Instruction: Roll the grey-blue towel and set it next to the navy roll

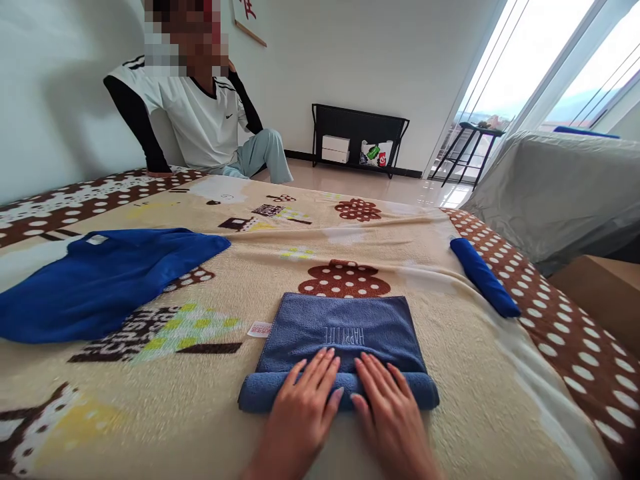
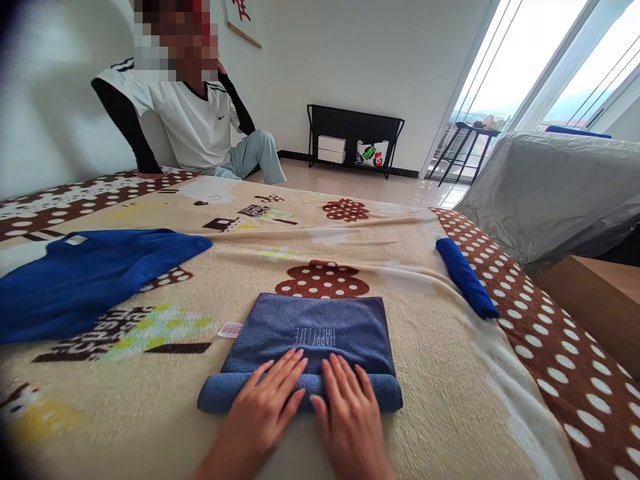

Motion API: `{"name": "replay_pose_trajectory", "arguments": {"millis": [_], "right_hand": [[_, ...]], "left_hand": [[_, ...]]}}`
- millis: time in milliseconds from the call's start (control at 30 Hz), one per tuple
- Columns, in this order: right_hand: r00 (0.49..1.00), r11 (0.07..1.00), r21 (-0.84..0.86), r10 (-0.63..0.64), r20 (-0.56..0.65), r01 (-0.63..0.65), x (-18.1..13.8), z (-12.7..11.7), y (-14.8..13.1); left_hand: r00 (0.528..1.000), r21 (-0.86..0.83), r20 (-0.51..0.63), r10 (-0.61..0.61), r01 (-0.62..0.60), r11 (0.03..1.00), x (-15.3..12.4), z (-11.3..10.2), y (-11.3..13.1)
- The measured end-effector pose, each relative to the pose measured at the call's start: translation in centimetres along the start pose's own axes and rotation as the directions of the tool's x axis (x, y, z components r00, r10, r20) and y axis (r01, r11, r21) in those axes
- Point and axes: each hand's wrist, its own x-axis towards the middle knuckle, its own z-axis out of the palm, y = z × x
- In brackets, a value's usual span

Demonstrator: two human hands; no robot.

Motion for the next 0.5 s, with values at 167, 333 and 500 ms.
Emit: {"name": "replay_pose_trajectory", "arguments": {"millis": [167, 333, 500], "right_hand": [[0.989, 0.977, -0.160, 0.148, 0.020, -0.142, -2.9, -0.9, 5.8], [0.993, 0.992, -0.087, 0.096, 0.073, -0.089, 0.0, -2.0, 2.4], [0.956, 0.994, 0.096, 0.022, 0.293, -0.052, 3.2, -0.5, 0.2]], "left_hand": [[0.974, 0.118, -0.041, -0.223, 0.226, 0.967, -3.9, -0.4, -5.1], [0.980, 0.084, -0.060, -0.189, 0.194, 0.977, -1.3, -1.0, -2.4], [0.984, -0.083, 0.172, -0.049, 0.064, 0.995, 2.4, 0.1, -0.2]]}}
